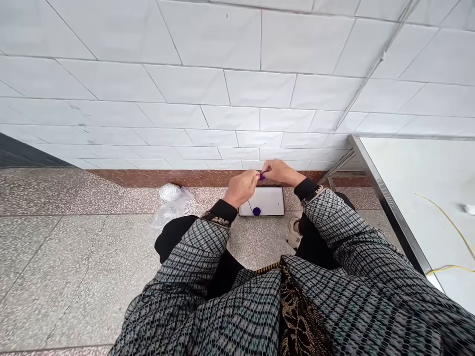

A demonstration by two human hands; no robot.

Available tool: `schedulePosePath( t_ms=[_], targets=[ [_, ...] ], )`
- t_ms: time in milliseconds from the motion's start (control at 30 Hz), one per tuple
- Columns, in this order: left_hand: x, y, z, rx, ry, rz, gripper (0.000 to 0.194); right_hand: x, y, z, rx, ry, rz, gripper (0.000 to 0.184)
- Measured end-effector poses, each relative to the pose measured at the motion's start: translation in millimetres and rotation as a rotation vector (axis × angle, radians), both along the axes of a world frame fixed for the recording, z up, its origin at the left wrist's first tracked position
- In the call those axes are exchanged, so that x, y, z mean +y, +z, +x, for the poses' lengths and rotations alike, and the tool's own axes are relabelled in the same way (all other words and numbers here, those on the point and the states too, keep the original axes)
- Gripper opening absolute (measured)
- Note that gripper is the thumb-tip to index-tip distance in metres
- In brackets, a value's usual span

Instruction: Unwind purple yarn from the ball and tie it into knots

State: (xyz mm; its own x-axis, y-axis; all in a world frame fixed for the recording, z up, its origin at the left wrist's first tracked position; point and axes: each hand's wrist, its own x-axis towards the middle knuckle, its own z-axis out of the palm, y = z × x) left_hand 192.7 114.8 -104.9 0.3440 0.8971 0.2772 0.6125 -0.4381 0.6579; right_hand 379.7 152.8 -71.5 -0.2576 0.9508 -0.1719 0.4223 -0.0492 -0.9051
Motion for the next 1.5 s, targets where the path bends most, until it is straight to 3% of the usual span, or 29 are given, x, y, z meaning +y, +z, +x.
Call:
schedulePosePath(
  t_ms=[133,200,267,367,433,533,600,667,800,867,933,1000,1067,1167,1267,1333,1433,1500],
  targets=[
    [36.8,9.2,-12.5,-0.195,-0.049,-0.192,0.021,-1.3,1.4,6.3,0.385,0.180,-0.293,0.016],
    [44.0,7.0,-11.9,-0.244,-0.111,-0.310,0.024,4.0,3.6,3.5,0.594,0.120,-0.287,0.022],
    [40.5,1.7,-8.1,-0.229,-0.192,-0.350,0.028,13.0,3.3,-1.7,0.646,0.008,-0.209,0.022],
    [26.2,-3.7,-6.0,-0.106,-0.286,-0.261,0.029,25.7,-2.0,-9.2,0.427,-0.127,-0.062,0.019],
    [19.9,-2.5,-11.1,-0.011,-0.280,-0.160,0.028,28.5,-5.3,-11.4,0.199,-0.100,0.018,0.020],
    [22.1,2.8,-25.5,-0.003,-0.147,-0.049,0.025,22.7,-4.9,-10.6,0.023,0.147,-0.035,0.016],
    [28.4,4.3,-33.5,-0.053,-0.066,-0.043,0.024,15.9,-2.0,-10.1,0.096,0.329,-0.165,0.011],
    [33.7,2.1,-35.4,-0.095,-0.036,-0.119,0.025,11.0,0.0,-11.2,0.262,0.364,-0.247,0.010],
    [30.5,-8.2,-21.7,-0.125,-0.118,-0.280,0.025,11.6,-4.2,-16.3,0.487,0.158,-0.196,0.015],
    [23.2,-10.8,-13.5,-0.088,-0.239,-0.260,0.026,14.3,-8.7,-17.7,0.428,0.057,-0.138,0.017],
    [16.6,-9.6,-10.0,-0.012,-0.311,-0.194,0.028,15.4,-12.0,-17.2,0.239,-0.010,-0.040,0.018],
    [14.2,-5.7,-12.1,0.057,-0.287,-0.106,0.029,14.2,-12.8,-15.0,0.014,0.028,0.025,0.019],
    [16.6,-1.8,-17.9,0.080,-0.213,-0.041,0.028,11.5,-11.1,-12.5,-0.101,0.167,-0.036,0.018],
    [24.3,0.0,-26.5,0.031,-0.066,-0.047,0.027,8.5,-6.8,-10.8,0.082,0.309,-0.242,0.014],
    [26.3,-2.9,-26.7,-0.048,-0.004,-0.131,0.027,10.5,-5.5,-12.6,0.403,0.154,-0.278,0.013],
    [22.6,-4.8,-22.1,-0.066,-0.097,-0.174,0.029,13.8,-7.2,-14.6,0.495,0.010,-0.239,0.016],
    [15.8,-4.2,-16.2,-0.021,-0.272,-0.159,0.030,17.4,-11.9,-15.7,0.347,-0.103,-0.136,0.016],
    [14.8,-1.7,-17.3,0.008,-0.260,-0.108,0.030,16.9,-14.1,-14.1,0.141,-0.054,-0.070,0.017]
  ],
)
